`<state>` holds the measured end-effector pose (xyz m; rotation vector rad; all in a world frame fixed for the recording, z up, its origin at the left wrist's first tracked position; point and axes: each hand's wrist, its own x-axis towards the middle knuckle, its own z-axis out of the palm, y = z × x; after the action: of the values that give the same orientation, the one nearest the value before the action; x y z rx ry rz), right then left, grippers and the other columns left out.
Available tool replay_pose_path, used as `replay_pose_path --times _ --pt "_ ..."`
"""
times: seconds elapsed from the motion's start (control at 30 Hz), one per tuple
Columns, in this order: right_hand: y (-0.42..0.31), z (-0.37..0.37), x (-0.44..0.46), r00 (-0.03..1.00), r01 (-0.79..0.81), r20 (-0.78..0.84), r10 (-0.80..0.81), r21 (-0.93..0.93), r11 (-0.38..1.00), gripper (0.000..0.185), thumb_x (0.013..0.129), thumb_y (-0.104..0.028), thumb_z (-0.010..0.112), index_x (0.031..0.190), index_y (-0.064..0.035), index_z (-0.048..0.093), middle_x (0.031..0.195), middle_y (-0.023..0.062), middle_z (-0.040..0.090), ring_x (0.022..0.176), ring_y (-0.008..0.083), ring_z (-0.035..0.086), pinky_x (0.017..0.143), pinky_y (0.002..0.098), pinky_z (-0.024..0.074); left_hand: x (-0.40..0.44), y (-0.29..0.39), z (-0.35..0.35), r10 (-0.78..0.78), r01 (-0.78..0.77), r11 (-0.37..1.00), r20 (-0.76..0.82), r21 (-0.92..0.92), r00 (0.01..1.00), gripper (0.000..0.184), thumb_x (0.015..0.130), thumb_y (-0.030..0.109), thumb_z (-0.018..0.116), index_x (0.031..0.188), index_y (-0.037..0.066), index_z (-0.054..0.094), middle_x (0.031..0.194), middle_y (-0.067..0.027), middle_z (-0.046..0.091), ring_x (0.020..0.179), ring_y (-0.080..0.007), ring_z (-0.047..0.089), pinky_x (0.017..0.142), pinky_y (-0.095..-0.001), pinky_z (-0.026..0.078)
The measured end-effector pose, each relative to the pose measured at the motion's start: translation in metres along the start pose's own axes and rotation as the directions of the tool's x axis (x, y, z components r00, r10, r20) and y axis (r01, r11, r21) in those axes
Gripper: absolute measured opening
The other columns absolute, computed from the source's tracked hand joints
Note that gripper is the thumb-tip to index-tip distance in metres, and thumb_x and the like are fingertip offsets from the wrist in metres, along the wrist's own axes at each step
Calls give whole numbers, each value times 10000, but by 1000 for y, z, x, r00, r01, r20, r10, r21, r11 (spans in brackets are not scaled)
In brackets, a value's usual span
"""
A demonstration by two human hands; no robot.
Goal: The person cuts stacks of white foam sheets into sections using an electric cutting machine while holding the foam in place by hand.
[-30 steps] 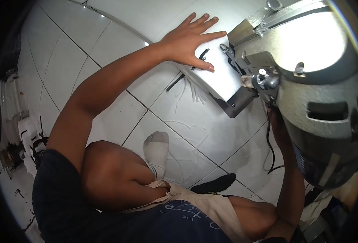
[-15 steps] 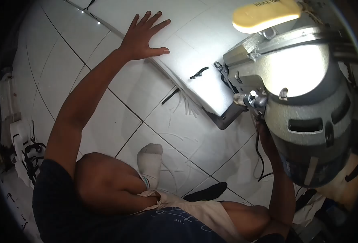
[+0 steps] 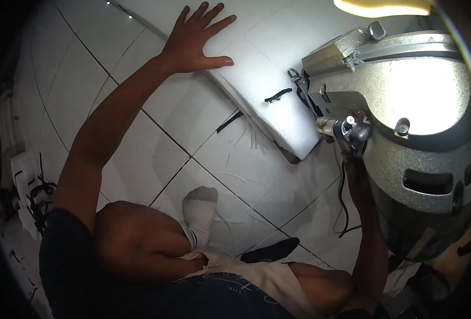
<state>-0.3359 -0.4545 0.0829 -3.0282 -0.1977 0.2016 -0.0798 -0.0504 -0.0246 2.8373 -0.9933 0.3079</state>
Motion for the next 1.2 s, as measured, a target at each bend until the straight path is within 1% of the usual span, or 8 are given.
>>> replay_pose_path --times 0.13,0.3,0.6,0.77,0.83,0.97,1.03,1.2 --pt "-8 3 10 999 41 8 -41 -33 999 484 988 -318 594 1338 -1 485 1210 243 618 1171 350 597 937 400 475 -1 2 2 0 0 1000 9 -10 1000 965 722 758 645 1523 311 343 1604 -97 263 1488 -357 190 1203 -590 99" --pt "-16 7 24 981 -191 89 170 541 819 455 990 -309 596 1319 -6 512 1229 217 622 1149 332 612 934 394 479 -1 1 6 -3 3 1000 18 -21 1000 972 716 762 647 1522 312 344 1604 -98 265 1489 -357 186 1205 -587 93" --pt "-40 -1 58 998 -41 -27 51 288 957 349 967 -279 645 1158 11 610 1084 187 692 1025 296 664 880 382 498 -1 -2 16 -17 20 998 51 -55 999 1008 692 789 646 1526 315 336 1605 -99 265 1491 -357 175 1209 -580 73" --pt "-45 5 74 977 -214 108 185 519 828 372 964 -285 647 1167 23 596 1096 197 687 1028 318 662 889 400 496 -3 -5 25 -22 28 996 63 -84 998 1014 693 813 623 1523 299 349 1607 -114 257 1494 -361 166 1208 -578 67" --pt "-42 10 78 999 29 -34 -24 174 984 391 960 -293 651 1182 23 590 1118 208 679 1047 337 654 901 411 492 -3 -5 26 -21 26 993 51 -111 999 1017 692 820 615 1519 284 362 1605 -129 255 1493 -366 165 1208 -576 58" --pt "-54 17 93 986 -167 69 155 547 820 388 957 -303 653 1167 19 599 1110 223 671 1045 362 645 892 426 488 -5 -9 37 -17 24 988 47 -153 999 1011 697 813 615 1519 282 361 1605 -129 254 1493 -369 163 1209 -575 51" --pt "-63 8 98 983 118 -151 -101 109 987 393 955 -317 655 1160 14 600 1096 231 665 1032 385 638 880 433 486 -6 -8 36 -18 29 987 71 -159 997 1013 695 813 613 1520 282 360 1606 -127 252 1495 -368 156 1210 -574 47" --pt "-68 8 106 999 -12 -40 25 298 954 407 953 -327 658 1154 21 598 1081 226 664 1012 386 639 871 431 487 -6 -11 34 -25 32 985 49 -167 999 1025 681 827 611 1515 282 369 1605 -126 254 1495 -368 153 1212 -574 40"
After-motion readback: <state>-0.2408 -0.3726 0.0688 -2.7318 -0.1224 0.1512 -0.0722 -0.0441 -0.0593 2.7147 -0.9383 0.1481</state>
